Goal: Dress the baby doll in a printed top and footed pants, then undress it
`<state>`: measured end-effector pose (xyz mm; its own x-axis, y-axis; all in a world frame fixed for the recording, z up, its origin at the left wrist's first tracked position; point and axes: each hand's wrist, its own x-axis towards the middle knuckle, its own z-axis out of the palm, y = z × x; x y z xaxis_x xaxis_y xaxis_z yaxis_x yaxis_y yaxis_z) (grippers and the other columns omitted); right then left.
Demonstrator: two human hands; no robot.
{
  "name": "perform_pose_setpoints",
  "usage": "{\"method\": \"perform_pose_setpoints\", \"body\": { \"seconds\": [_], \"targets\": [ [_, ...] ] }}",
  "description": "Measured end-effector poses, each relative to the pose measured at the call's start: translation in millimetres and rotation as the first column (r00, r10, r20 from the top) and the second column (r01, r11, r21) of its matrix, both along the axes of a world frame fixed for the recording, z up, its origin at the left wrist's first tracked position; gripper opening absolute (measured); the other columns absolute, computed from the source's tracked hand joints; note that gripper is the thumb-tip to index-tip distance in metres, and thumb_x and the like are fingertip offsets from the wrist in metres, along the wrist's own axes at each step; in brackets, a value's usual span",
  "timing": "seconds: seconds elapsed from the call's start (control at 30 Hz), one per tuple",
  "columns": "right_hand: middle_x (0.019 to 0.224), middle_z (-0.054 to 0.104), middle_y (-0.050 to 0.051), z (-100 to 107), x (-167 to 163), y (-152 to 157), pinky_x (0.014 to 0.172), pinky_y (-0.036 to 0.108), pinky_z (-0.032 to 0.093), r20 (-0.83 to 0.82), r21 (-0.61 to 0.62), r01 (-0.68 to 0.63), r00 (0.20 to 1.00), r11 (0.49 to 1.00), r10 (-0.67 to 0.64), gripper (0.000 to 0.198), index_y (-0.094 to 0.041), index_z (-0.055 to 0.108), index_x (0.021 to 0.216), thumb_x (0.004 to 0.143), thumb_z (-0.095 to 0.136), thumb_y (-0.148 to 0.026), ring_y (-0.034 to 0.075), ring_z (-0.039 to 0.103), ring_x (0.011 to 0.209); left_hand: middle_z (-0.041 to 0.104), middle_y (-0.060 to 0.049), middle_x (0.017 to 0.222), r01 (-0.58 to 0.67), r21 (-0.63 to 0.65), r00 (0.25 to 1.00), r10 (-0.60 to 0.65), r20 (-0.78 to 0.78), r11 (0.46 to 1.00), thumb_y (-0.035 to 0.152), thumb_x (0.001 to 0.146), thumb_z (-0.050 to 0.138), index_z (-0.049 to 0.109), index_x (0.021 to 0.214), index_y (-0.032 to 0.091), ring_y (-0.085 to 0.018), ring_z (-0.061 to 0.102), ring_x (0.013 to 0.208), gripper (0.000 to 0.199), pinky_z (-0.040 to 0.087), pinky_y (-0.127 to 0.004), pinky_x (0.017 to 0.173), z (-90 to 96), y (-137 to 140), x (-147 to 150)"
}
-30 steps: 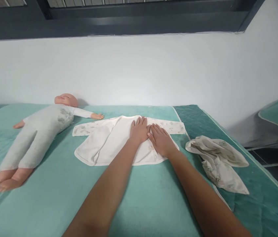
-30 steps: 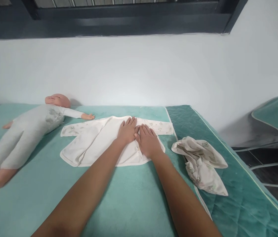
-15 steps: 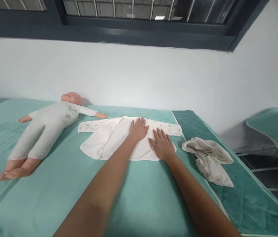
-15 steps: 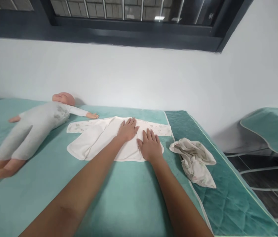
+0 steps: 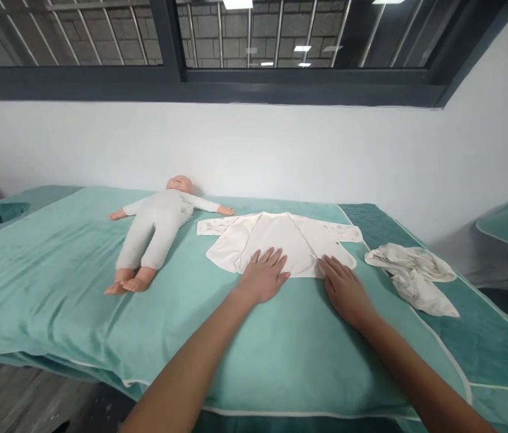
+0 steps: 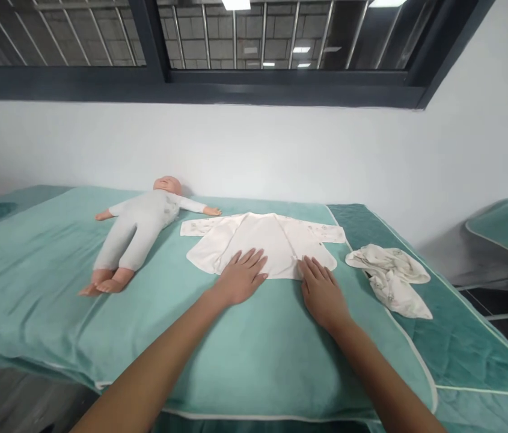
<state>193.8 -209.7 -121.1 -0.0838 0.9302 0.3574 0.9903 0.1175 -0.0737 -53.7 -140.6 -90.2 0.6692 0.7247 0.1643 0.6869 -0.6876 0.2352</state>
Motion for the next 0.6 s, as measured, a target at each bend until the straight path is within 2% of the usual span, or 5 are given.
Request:
{"method": "perform_pose_setpoints", "body": {
  "seconds": [0.13, 0.23, 0.33, 0.47, 0.6],
  "targets": [
    [0.121, 0.064, 0.012, 10.7, -1.5, -4.1, 0.096, 0.04, 0.045, -0.022, 0.054, -0.088, 0.996, 0.995, 0.089, 0.029, -0.016, 0.063, 0.109, 0.088, 0.042, -0.012, 0.027, 0.055, 0.113, 0.027, -0.002, 0.162, 0.023, -0.012, 1.0, -0.023, -0.009, 1.0, 0.05, 0.101, 0.014, 0.036, 0.151, 0.021, -0.023, 0.02, 0.152, 0.062, 0.018, -0.051, 0.124, 3.8, -15.9, -29.2],
    [0.1, 0.065, 0.01, 18.3, 3.2, 1.4, 0.086, 0.038, 0.045, 0.045, 0.039, -0.126, 0.991, 0.991, 0.124, 0.02, -0.018, 0.062, 0.092, 0.087, 0.044, -0.01, 0.026, 0.056, 0.096, 0.027, -0.002, 0.162, 0.043, -0.024, 0.999, -0.044, -0.009, 0.999, 0.05, 0.102, 0.016, 0.036, 0.151, 0.022, -0.023, 0.02, 0.152, 0.06, 0.018, -0.049, 0.124, 5.7, -20.3, -44.2],
    [0.088, 0.063, 0.008, 23.8, 8.1, 6.1, 0.081, 0.036, 0.042, 0.13, -0.016, -0.17, 0.977, 0.985, 0.17, 0.019, -0.019, 0.06, 0.084, 0.088, 0.045, -0.009, 0.024, 0.054, 0.088, 0.029, -0.002, 0.161, 0.062, -0.033, 0.998, -0.061, 0.012, 0.998, 0.049, 0.102, 0.019, 0.039, 0.149, 0.021, -0.023, 0.021, 0.151, 0.058, 0.019, -0.047, 0.124, 6.1, -23.0, -52.2],
    [0.09, 0.063, 0.009, 29.3, 6.2, 3.1, 0.078, 0.036, 0.04, 0.198, -0.021, -0.14, 0.97, 0.99, 0.142, 0.02, -0.02, 0.061, 0.085, 0.087, 0.045, -0.008, 0.025, 0.054, 0.089, 0.034, -0.003, 0.159, 0.081, -0.031, 0.994, -0.078, 0.074, 0.996, 0.046, 0.102, 0.024, 0.045, 0.146, 0.021, -0.022, 0.025, 0.15, 0.055, 0.02, -0.046, 0.124, 2.9, -26.7, -57.4],
    [0.109, 0.063, 0.012, 35.0, -12.8, 6.3, 0.088, 0.038, 0.043, 0.047, 0.047, -0.155, 0.987, 0.987, 0.153, 0.023, -0.019, 0.061, 0.099, 0.088, 0.043, -0.011, 0.026, 0.056, 0.101, 0.04, -0.002, 0.156, 0.124, -0.028, 0.977, -0.117, 0.179, 0.992, 0.044, 0.102, 0.03, 0.048, 0.143, 0.022, -0.019, 0.029, 0.149, 0.05, 0.024, -0.041, 0.124, 4.3, -28.8, -68.9]
  ]
}}
